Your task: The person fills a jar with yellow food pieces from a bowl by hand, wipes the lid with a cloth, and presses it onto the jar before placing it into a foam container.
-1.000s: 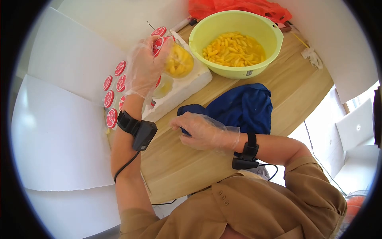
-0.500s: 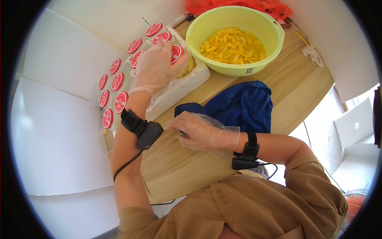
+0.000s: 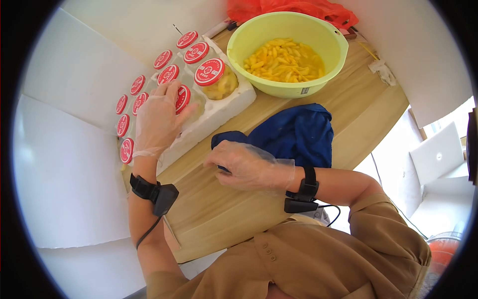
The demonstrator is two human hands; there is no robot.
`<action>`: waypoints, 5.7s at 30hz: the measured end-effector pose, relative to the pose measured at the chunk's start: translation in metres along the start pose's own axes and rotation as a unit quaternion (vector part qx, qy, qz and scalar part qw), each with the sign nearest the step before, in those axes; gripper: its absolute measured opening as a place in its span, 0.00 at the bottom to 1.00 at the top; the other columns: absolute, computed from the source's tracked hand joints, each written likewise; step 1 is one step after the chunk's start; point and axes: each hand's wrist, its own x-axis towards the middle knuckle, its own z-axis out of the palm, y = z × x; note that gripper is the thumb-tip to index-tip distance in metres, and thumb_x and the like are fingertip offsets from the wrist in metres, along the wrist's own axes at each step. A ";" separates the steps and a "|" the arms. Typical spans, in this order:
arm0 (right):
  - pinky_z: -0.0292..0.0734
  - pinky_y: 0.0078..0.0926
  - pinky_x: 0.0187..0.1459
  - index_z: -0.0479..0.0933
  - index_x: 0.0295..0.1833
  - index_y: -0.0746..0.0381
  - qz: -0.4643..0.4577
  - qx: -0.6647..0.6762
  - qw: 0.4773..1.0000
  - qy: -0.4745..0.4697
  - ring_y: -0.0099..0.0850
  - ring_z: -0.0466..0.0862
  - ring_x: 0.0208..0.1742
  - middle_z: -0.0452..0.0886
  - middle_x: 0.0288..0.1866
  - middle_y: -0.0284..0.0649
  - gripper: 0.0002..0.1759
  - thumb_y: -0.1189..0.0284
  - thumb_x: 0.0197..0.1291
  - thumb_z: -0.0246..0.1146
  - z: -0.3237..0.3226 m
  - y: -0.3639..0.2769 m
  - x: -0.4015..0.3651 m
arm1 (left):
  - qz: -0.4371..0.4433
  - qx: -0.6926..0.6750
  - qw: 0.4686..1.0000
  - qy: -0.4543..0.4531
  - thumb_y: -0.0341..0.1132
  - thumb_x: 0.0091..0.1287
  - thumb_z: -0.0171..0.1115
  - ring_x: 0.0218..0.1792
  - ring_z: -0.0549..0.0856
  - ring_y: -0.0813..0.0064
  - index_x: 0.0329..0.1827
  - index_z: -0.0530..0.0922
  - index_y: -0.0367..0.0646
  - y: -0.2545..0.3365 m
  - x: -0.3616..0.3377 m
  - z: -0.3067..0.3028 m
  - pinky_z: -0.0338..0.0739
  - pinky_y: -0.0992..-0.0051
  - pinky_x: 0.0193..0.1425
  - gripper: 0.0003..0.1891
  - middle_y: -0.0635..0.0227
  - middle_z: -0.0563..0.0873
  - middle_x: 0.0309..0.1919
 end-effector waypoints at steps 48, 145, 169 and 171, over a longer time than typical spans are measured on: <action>0.83 0.38 0.61 0.77 0.66 0.62 -0.071 0.170 0.980 -0.071 0.48 0.88 0.60 0.87 0.60 0.49 0.39 0.68 0.47 0.85 -0.015 -0.021 0.004 | 0.155 -0.052 0.986 0.036 0.50 0.59 0.78 0.43 0.87 0.57 0.61 0.81 0.35 0.054 -0.135 0.001 0.84 0.62 0.42 0.33 0.58 0.86 0.48; 0.77 0.22 0.64 0.87 0.59 0.64 0.156 0.217 0.942 0.202 0.20 0.83 0.57 0.90 0.54 0.32 0.11 0.72 0.79 0.65 -0.021 -0.006 0.014 | -0.028 -0.397 0.903 0.163 0.35 0.47 0.88 0.73 0.81 0.51 0.79 0.69 0.44 0.045 -0.178 0.083 0.76 0.59 0.77 0.52 0.57 0.82 0.71; 0.78 0.22 0.63 0.83 0.60 0.66 0.124 0.127 0.964 0.198 0.21 0.83 0.56 0.88 0.52 0.33 0.10 0.75 0.78 0.65 -0.077 -0.054 0.022 | -0.159 -0.532 0.824 0.114 0.38 0.51 0.89 0.66 0.89 0.61 0.82 0.66 0.36 0.043 -0.166 0.092 0.84 0.64 0.70 0.55 0.53 0.86 0.67; 0.79 0.22 0.63 0.83 0.60 0.66 0.101 0.073 0.965 0.230 0.21 0.83 0.56 0.88 0.52 0.33 0.11 0.74 0.78 0.66 -0.108 -0.057 0.023 | -0.153 -0.545 0.816 0.117 0.38 0.50 0.90 0.66 0.89 0.61 0.82 0.66 0.36 0.042 -0.166 0.096 0.84 0.64 0.70 0.55 0.53 0.86 0.67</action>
